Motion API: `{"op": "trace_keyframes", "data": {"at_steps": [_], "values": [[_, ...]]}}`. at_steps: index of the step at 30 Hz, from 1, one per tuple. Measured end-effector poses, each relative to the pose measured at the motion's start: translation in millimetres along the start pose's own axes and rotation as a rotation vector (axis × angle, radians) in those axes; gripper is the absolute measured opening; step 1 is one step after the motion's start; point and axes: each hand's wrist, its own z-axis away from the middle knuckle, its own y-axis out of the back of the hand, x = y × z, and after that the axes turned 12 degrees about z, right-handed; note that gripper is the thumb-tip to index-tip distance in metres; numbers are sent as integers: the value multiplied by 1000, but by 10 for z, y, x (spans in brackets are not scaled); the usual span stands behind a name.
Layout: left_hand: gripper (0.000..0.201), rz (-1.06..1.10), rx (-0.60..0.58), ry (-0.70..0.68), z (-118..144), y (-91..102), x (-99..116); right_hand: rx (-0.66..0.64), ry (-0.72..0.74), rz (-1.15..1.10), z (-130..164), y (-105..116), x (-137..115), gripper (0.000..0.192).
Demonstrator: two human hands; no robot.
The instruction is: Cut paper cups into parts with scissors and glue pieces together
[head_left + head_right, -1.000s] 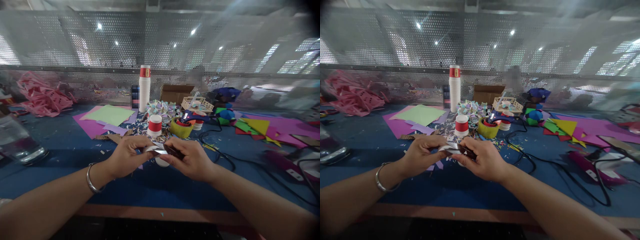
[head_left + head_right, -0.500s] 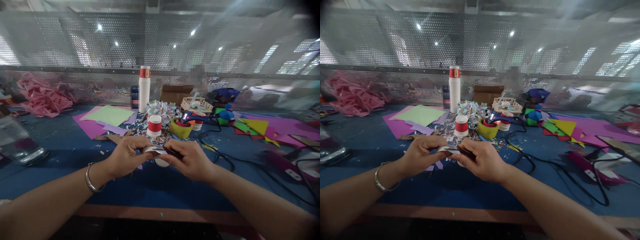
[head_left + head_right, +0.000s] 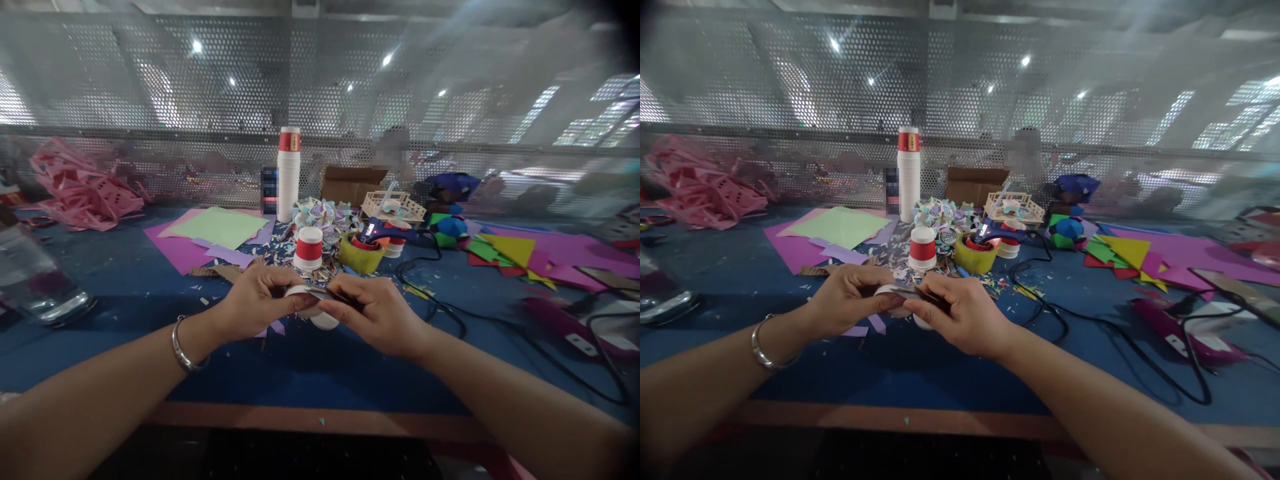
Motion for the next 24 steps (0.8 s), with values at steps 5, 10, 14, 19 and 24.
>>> {"op": "trace_keyframes", "data": {"at_steps": [5,10,14,19,24], "values": [[12,-30,4,-40,0,7,8,-29,-45,-13,-21,-8,-11,34],[14,-23,-13,32,1,14,-14,-47,-49,-25,-15,-23,-9,35],[15,7,-8,57,-7,21,-32,-55,-53,-37,-9,-15,-14,36],[15,49,8,62,-9,16,-55,-45,-59,-29,-15,2,-31,36],[15,9,50,36,-3,-6,-64,-51,-84,-43,-8,-2,-23,36]]}}
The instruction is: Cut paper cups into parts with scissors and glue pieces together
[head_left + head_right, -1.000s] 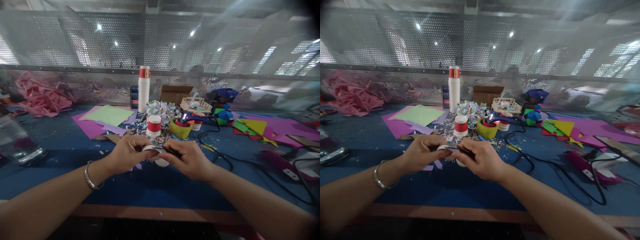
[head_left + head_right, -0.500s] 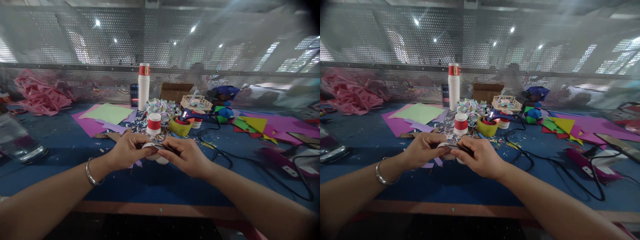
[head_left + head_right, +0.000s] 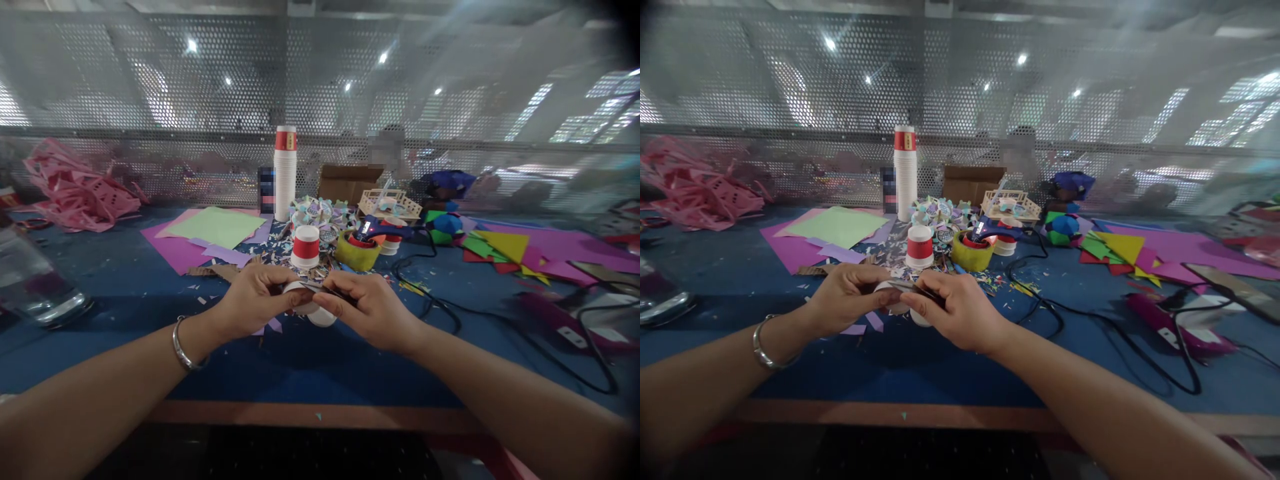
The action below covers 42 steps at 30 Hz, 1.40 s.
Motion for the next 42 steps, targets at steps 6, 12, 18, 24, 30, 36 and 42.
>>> {"op": "trace_keyframes", "data": {"at_steps": [6,12,18,24,30,36,42], "values": [[17,4,9,46,2,5,-10,2,-13,-17,0,-11,1,37],[21,14,-2,52,-6,19,-9,-27,-53,2,-18,-12,7,37],[29,29,-42,104,-12,49,-13,-54,-57,8,-23,-44,48,39],[30,109,-63,184,-33,54,21,-65,-72,-9,-34,-69,59,41],[26,121,-50,249,-30,66,45,-62,-87,-47,-35,-79,49,43],[29,109,-24,197,-18,37,26,-70,-119,-84,-44,-92,42,43],[27,104,22,154,-2,-20,44,-50,-123,-108,-44,-68,25,42]]}}
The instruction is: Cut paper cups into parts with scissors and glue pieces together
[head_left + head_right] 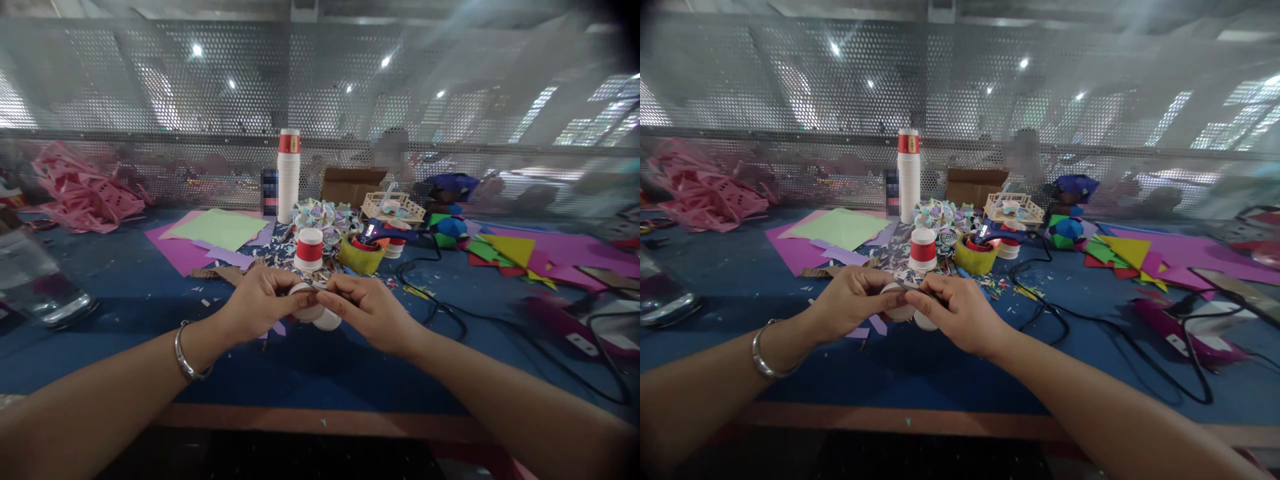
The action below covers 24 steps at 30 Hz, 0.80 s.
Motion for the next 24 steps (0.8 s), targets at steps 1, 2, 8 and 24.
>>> {"op": "trace_keyframes", "data": {"at_steps": [1,2,8,24], "values": [[26,1,-2,6,2,-7,8,4,5,4,1,4,-3,42],[26,-2,-4,10,3,-11,13,4,9,9,2,6,-5,41],[38,-45,-5,28,-3,-7,-8,-13,3,7,-5,-11,1,41],[27,7,-14,126,18,39,40,43,-19,-99,-39,-4,33,45]]}}
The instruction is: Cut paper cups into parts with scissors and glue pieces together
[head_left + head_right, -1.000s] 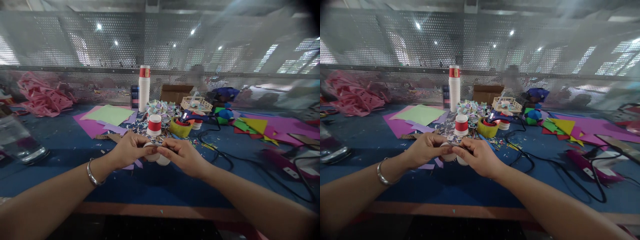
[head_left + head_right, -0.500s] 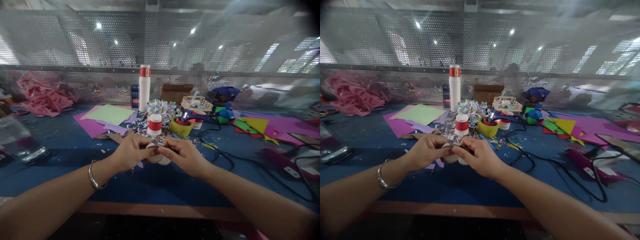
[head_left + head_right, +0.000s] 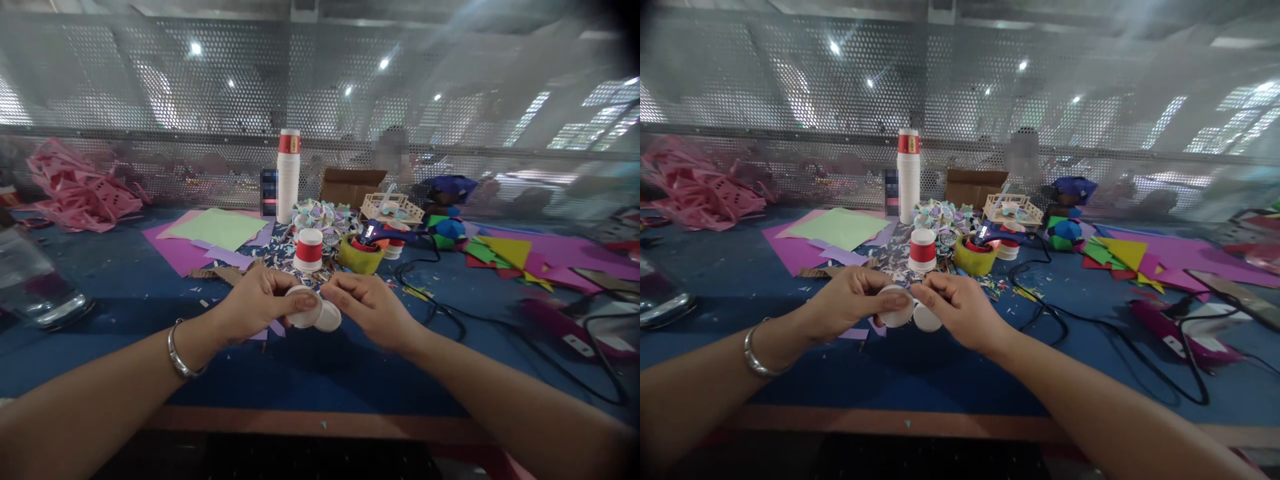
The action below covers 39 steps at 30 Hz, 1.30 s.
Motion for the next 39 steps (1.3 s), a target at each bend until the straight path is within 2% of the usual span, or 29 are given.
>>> {"op": "trace_keyframes", "data": {"at_steps": [4,7,12,15,19,22,24,27,30,35,39], "values": [[21,86,59,-26,13,11,22,147,-72,-94,-28,54,84,44],[17,200,69,-23,10,5,29,142,-117,-168,-42,47,134,44],[15,234,74,12,-1,5,35,71,-119,-90,-39,27,100,40],[17,104,95,-68,-6,28,10,65,-97,-26,-20,46,64,35],[18,-288,171,-331,-10,50,-36,71,-70,1,7,60,34,33],[9,-463,229,-443,-14,36,-59,79,-68,-17,18,46,17,32],[3,-466,244,-476,-16,15,-70,88,-66,-22,23,31,7,32],[9,-434,219,-508,-13,-13,-77,109,-44,26,35,17,-7,31],[4,-436,199,-517,-9,-19,-72,114,-9,117,62,17,-23,31],[14,-452,238,-504,4,-7,-55,100,19,223,105,15,-59,35],[9,-451,244,-527,38,-21,-38,122,45,272,110,1,-71,30]]}}
